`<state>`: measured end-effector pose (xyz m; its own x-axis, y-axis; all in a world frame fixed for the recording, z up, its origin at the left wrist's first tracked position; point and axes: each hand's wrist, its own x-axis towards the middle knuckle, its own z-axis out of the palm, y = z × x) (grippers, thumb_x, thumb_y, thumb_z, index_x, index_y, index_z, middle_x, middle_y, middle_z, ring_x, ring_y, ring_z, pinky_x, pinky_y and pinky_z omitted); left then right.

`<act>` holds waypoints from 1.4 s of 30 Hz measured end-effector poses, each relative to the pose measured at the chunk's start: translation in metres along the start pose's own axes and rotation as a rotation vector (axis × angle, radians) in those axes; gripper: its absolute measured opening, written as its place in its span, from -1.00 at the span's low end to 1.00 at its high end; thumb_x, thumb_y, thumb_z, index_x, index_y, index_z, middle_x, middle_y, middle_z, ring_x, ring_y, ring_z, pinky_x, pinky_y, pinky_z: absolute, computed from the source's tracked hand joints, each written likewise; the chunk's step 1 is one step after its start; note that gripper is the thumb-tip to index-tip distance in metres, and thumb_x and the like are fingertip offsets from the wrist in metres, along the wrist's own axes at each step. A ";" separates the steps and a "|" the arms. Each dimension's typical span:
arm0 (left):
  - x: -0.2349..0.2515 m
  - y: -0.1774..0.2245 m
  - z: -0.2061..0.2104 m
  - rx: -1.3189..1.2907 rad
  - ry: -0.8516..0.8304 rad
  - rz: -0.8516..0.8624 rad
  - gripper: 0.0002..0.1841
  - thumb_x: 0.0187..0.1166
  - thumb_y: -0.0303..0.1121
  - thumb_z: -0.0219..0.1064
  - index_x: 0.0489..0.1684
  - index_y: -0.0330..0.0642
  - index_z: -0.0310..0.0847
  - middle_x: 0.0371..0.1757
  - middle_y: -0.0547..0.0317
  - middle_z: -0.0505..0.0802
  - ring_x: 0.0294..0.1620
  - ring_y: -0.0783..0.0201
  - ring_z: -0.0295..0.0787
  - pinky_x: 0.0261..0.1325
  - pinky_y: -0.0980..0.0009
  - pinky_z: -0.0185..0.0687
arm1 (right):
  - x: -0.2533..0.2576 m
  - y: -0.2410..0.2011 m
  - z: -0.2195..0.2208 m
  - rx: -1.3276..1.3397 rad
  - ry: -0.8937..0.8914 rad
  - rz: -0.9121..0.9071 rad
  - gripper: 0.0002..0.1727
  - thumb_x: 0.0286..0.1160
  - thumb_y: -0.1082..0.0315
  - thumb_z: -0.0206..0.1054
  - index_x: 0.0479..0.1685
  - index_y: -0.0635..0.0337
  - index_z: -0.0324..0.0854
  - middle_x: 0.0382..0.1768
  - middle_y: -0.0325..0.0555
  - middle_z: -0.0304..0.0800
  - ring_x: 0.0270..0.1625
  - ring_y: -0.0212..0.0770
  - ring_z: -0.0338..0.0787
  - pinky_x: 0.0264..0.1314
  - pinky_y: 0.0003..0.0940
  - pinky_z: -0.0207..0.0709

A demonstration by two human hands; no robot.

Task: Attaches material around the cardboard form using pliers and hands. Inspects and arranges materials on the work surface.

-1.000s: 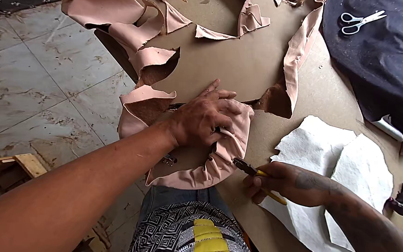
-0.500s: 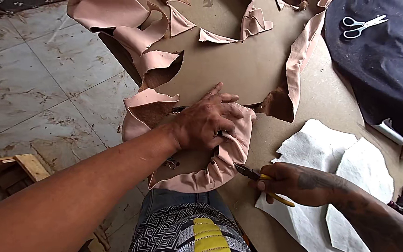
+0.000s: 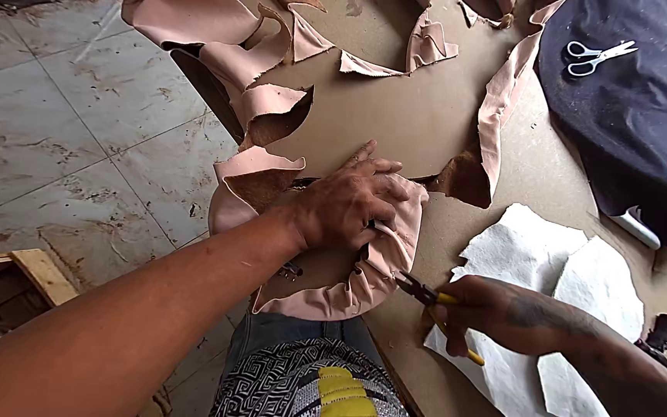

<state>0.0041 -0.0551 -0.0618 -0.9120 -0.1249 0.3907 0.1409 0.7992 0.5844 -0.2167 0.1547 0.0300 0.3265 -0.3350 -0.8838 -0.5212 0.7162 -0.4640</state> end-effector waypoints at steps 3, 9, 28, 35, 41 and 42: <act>0.000 0.000 0.000 -0.007 -0.006 -0.001 -0.83 0.49 -0.14 0.37 -0.34 0.20 0.92 0.36 0.35 0.84 0.80 -0.02 0.30 0.91 -0.29 -0.27 | 0.015 0.005 -0.008 0.099 -0.060 -0.054 -0.61 0.86 0.08 0.06 0.12 0.08 0.77 -0.23 -0.12 0.93 -0.30 -0.32 0.86 -0.30 -0.42 0.64; 0.000 -0.001 -0.001 -0.003 -0.009 -0.003 -0.82 0.50 -0.13 0.36 -0.32 0.21 0.93 0.37 0.37 0.84 0.81 0.00 0.29 0.92 -0.28 -0.28 | 0.028 0.014 0.016 0.032 0.117 -0.014 -0.39 0.68 -0.34 0.11 -0.25 0.04 0.72 -0.52 -0.20 0.79 -0.57 -0.25 0.78 -0.48 -0.30 0.70; 0.018 0.015 0.007 0.147 0.117 -0.164 -0.62 0.61 0.11 0.35 -0.38 0.04 0.86 -0.05 0.30 0.94 0.52 0.15 0.68 0.86 -0.15 0.12 | 0.020 0.017 0.063 -0.115 0.362 -0.034 -0.45 0.75 -0.33 -0.03 -0.09 -0.16 0.71 -0.43 -0.49 0.88 -0.39 -0.45 0.86 -0.27 -0.29 0.75; 0.035 0.031 0.012 0.362 0.041 -0.202 -0.57 0.72 0.07 0.21 -0.37 -0.04 0.77 -0.17 0.12 0.82 0.17 -0.01 0.77 0.68 -0.23 0.31 | 0.024 0.007 0.050 0.118 0.200 -0.080 -0.51 0.83 -0.16 0.02 0.01 -0.04 0.75 -0.48 -0.25 0.83 -0.48 -0.32 0.82 -0.37 -0.37 0.72; 0.039 0.031 0.012 0.367 0.041 -0.214 -0.57 0.71 0.07 0.22 -0.40 -0.03 0.77 -0.25 0.15 0.79 0.09 0.01 0.76 0.62 -0.15 0.40 | 0.033 0.001 0.049 0.105 0.224 -0.044 -0.40 0.66 -0.34 0.16 -0.31 0.02 0.73 -0.54 -0.26 0.80 -0.59 -0.32 0.77 -0.49 -0.36 0.69; 0.039 0.031 0.012 0.367 0.042 -0.218 -0.58 0.71 0.07 0.22 -0.40 -0.03 0.77 -0.25 0.15 0.79 0.10 0.01 0.76 0.62 -0.13 0.41 | 0.035 0.003 0.052 0.068 0.258 -0.045 -0.37 0.63 -0.37 0.16 -0.34 0.02 0.71 -0.58 -0.27 0.78 -0.60 -0.32 0.76 -0.50 -0.35 0.68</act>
<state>-0.0316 -0.0279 -0.0370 -0.8877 -0.3319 0.3190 -0.2069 0.9067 0.3677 -0.1653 0.1769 0.0011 0.1319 -0.5057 -0.8525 -0.4542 0.7336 -0.5055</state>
